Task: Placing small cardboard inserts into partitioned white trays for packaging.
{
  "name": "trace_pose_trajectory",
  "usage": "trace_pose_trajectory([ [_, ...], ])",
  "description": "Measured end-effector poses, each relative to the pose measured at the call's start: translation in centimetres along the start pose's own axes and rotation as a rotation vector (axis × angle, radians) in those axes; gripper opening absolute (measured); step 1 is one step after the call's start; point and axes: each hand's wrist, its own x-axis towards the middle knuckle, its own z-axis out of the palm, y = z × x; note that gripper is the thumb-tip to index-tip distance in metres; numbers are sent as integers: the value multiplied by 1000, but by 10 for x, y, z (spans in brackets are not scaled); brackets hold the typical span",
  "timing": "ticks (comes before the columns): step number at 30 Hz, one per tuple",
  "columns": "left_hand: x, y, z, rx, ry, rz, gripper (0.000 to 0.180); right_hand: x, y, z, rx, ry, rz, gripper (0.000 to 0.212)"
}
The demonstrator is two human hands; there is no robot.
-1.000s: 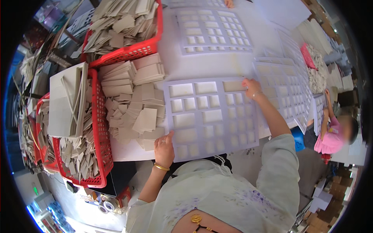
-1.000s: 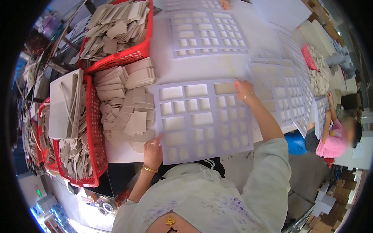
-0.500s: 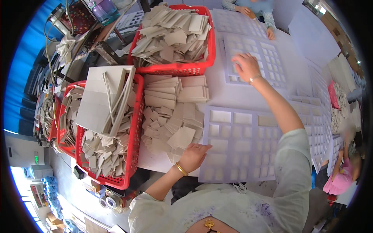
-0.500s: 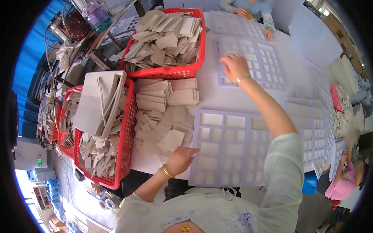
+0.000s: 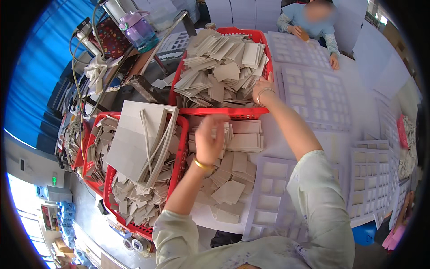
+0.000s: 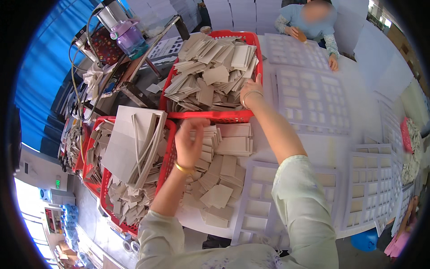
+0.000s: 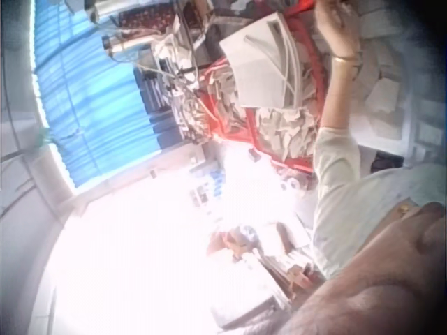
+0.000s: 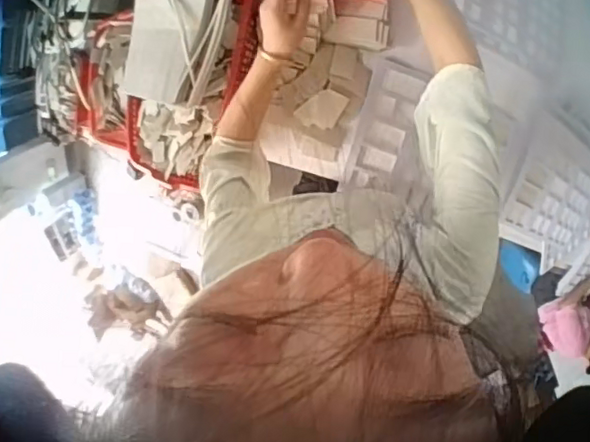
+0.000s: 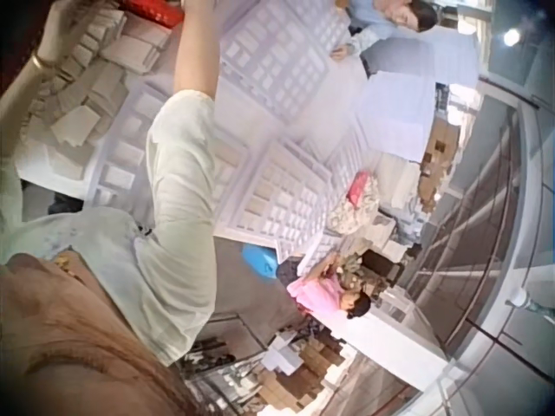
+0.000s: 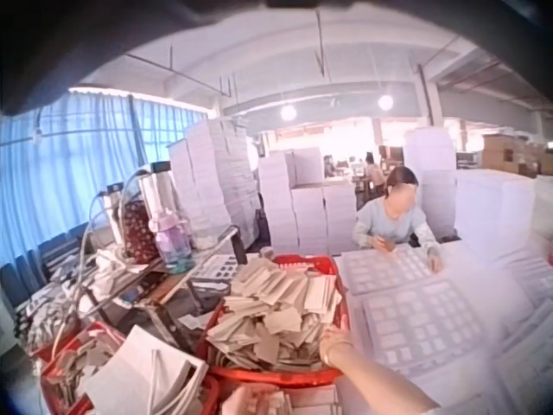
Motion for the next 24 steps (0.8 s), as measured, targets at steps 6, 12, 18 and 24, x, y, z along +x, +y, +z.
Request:
trace_pose_trajectory([
  [6,70,-72,30,251,-93,-31,9,-1,5,17,473,436,174,19],
  [12,94,-113,79,589,-560,-225,24,0,9,36,690,728,244,11],
  [18,104,-133,105,941,-831,-355,22,2,3,40,739,768,226,10],
  [24,108,-130,103,912,-756,-507,21,1,7,42,766,843,214,9],
])
